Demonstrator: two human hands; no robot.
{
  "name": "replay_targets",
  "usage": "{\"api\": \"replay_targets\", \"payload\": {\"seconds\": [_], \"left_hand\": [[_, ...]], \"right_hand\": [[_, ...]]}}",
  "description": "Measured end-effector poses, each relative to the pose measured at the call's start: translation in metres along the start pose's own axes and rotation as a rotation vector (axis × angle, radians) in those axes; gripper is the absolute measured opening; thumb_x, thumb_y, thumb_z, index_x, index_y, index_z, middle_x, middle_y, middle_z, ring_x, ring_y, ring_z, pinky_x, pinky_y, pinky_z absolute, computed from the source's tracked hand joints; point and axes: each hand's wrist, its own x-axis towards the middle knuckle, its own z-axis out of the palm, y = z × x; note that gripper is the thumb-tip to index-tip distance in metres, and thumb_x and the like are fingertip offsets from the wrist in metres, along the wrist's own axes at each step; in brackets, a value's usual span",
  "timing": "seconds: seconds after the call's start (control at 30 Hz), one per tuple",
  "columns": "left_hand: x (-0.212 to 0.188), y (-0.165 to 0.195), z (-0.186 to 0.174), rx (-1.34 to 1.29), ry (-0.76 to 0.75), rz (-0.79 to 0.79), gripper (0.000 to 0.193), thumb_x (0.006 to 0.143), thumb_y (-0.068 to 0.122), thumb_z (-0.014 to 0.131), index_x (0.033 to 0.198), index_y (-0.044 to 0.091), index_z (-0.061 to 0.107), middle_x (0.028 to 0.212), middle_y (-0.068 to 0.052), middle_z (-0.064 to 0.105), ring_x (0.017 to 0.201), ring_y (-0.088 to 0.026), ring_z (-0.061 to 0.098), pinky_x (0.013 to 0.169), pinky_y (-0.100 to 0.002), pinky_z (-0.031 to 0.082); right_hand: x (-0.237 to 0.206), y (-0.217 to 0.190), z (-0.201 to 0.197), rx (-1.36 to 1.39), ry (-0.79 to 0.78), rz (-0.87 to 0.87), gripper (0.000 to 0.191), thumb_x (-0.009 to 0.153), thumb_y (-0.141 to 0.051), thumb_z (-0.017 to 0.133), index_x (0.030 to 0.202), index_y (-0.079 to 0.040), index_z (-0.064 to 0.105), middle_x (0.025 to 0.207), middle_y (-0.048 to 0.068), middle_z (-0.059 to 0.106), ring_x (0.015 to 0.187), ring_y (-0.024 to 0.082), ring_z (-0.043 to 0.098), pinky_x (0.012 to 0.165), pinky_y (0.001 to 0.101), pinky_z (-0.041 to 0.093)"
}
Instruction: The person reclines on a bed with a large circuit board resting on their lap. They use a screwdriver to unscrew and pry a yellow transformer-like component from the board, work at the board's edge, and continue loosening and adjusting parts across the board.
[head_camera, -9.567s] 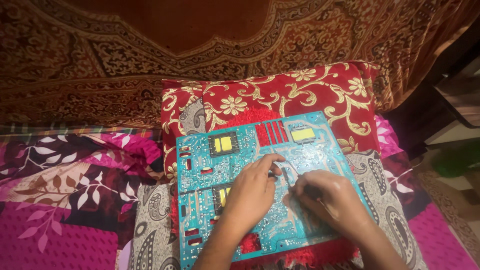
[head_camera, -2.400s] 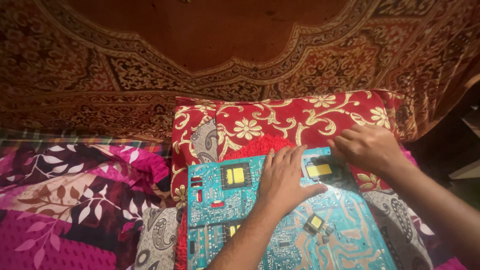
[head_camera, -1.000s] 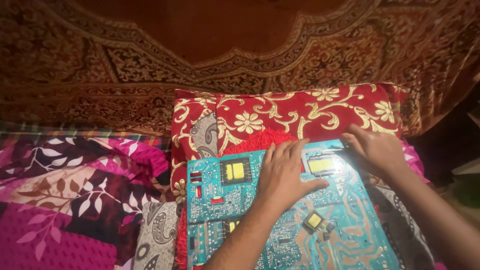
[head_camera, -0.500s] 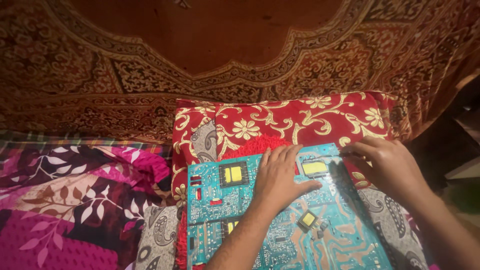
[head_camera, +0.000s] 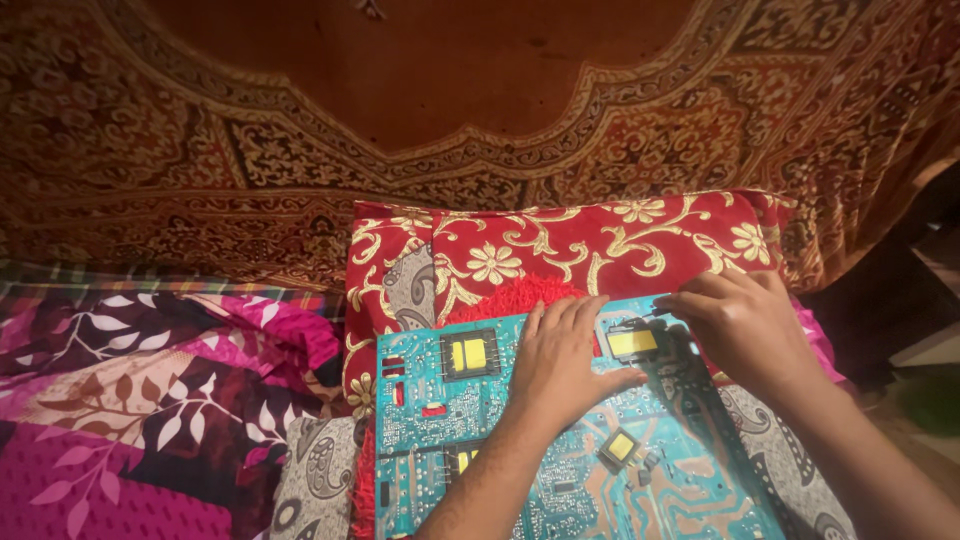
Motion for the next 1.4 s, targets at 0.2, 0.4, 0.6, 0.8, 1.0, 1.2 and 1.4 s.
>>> {"api": "replay_targets", "payload": {"seconds": [0.2,0.4,0.6,0.8,1.0,1.2,1.4], "left_hand": [[0.001,-0.001,-0.001,-0.006,-0.012,-0.012,0.104,0.069,0.061,0.082,0.151,0.009,0.043,0.151,-0.013,0.050,0.148,-0.029,0.035,0.124,-0.050,0.015],[0.003,-0.001,0.002,-0.003,-0.003,-0.008,0.104,0.069,0.062,0.083,0.150,0.009,0.044,0.150,-0.014,0.052,0.148,-0.029,0.036,0.124,-0.050,0.016],[0.002,-0.001,0.006,-0.006,-0.005,-0.004,0.103,0.069,0.062,0.083,0.149,0.008,0.045,0.148,-0.016,0.053,0.147,-0.031,0.036,0.123,-0.050,0.018],[0.001,0.002,0.005,-0.005,0.001,0.006,0.103,0.068,0.061,0.083,0.148,0.008,0.046,0.146,-0.016,0.055,0.146,-0.031,0.037,0.122,-0.051,0.019],[-0.003,0.005,0.007,0.022,0.033,0.041,0.101,0.067,0.062,0.083,0.146,0.009,0.048,0.142,-0.015,0.058,0.142,-0.031,0.043,0.121,-0.048,0.024],[-0.016,0.012,0.008,0.024,0.046,0.055,0.099,0.068,0.062,0.083,0.146,0.010,0.049,0.142,-0.014,0.059,0.141,-0.031,0.044,0.120,-0.048,0.025],[-0.030,0.017,0.004,0.024,0.024,0.050,0.098,0.069,0.061,0.082,0.147,0.011,0.048,0.143,-0.013,0.058,0.141,-0.030,0.044,0.121,-0.049,0.023]], "right_hand": [[-0.002,0.002,0.007,0.123,-0.040,0.010,0.026,0.075,-0.017,0.076,0.100,-0.024,0.081,0.092,-0.003,0.075,0.083,0.019,0.069,0.076,0.0395,0.045],[-0.007,0.006,0.013,0.154,-0.053,-0.007,0.027,0.075,-0.015,0.075,0.100,-0.023,0.081,0.087,-0.001,0.074,0.080,0.022,0.070,0.078,0.0405,0.050],[-0.006,0.015,0.026,0.280,0.027,-0.040,0.017,0.077,-0.019,0.078,0.093,-0.017,0.079,0.088,0.001,0.075,0.078,0.023,0.070,0.074,0.0407,0.049],[-0.009,0.012,0.033,0.336,0.027,0.058,0.010,0.079,-0.018,0.077,0.089,-0.018,0.079,0.086,-0.001,0.074,0.075,0.021,0.069,0.075,0.0383,0.047],[-0.017,0.006,0.028,0.197,0.006,0.009,0.006,0.081,-0.020,0.077,0.086,-0.019,0.079,0.080,-0.001,0.072,0.078,0.021,0.070,0.076,0.0397,0.045],[-0.026,0.008,0.024,0.445,-0.035,0.111,0.015,0.085,-0.027,0.076,0.092,-0.014,0.078,0.087,0.005,0.072,0.072,0.024,0.070,0.066,0.0369,0.055],[-0.027,0.006,0.019,0.441,-0.121,0.086,0.021,0.087,-0.033,0.077,0.092,-0.013,0.079,0.088,0.008,0.073,0.077,0.024,0.072,0.068,0.0384,0.056]]}}
